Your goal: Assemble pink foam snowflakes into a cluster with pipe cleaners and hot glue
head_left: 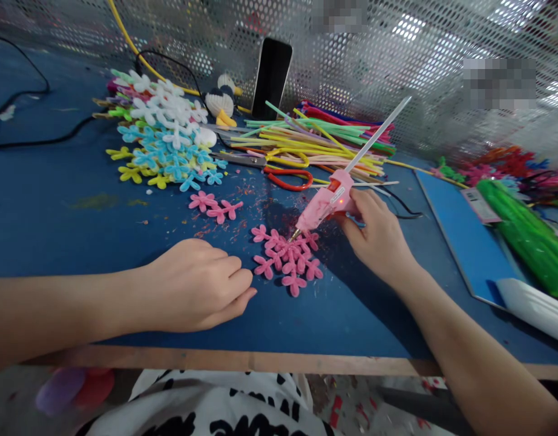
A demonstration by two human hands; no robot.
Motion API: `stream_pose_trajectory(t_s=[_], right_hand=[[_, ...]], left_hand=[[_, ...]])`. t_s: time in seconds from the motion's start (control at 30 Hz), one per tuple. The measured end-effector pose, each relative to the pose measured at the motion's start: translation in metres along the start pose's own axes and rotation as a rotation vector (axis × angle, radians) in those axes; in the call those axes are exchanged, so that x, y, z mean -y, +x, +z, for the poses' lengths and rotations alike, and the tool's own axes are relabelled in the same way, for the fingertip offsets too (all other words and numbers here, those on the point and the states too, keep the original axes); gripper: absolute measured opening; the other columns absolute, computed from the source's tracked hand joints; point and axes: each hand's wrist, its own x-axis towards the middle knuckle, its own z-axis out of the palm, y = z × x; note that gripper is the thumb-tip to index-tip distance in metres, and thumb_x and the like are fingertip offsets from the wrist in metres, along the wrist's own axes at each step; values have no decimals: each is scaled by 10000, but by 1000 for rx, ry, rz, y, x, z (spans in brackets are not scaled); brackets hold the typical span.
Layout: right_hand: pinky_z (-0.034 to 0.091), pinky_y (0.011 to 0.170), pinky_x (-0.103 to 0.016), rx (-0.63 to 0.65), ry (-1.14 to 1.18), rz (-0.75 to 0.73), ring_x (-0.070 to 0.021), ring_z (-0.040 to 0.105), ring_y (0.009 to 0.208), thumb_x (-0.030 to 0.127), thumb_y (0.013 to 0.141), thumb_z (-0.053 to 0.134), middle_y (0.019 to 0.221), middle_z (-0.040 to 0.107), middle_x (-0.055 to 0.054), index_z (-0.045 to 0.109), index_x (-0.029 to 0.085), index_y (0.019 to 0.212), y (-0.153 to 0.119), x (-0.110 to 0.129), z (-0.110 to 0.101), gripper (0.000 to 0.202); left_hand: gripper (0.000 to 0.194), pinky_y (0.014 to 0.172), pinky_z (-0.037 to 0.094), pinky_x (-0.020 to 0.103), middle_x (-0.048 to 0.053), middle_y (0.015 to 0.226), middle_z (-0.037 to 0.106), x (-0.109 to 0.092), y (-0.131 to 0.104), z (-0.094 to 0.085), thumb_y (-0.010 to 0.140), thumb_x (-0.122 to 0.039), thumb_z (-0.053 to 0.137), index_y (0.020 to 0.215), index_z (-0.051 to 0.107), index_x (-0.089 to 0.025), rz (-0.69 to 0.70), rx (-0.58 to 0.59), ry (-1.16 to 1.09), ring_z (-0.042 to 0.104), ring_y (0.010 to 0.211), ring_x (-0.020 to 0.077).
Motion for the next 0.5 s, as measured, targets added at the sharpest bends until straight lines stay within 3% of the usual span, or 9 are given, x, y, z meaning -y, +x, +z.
stream_pose_trajectory(t_s=[0.5], right_hand=[[523,846,-473,5,37,17,-326,639,1069,239,917,566,1123,681,-126,582,249,1206,-1,-2,-1,290]], left_hand=[[326,476,265,358,-9,582,545,1,-1,1,997,-279,439,683,499,-219,0,-9,-10,490,473,174]])
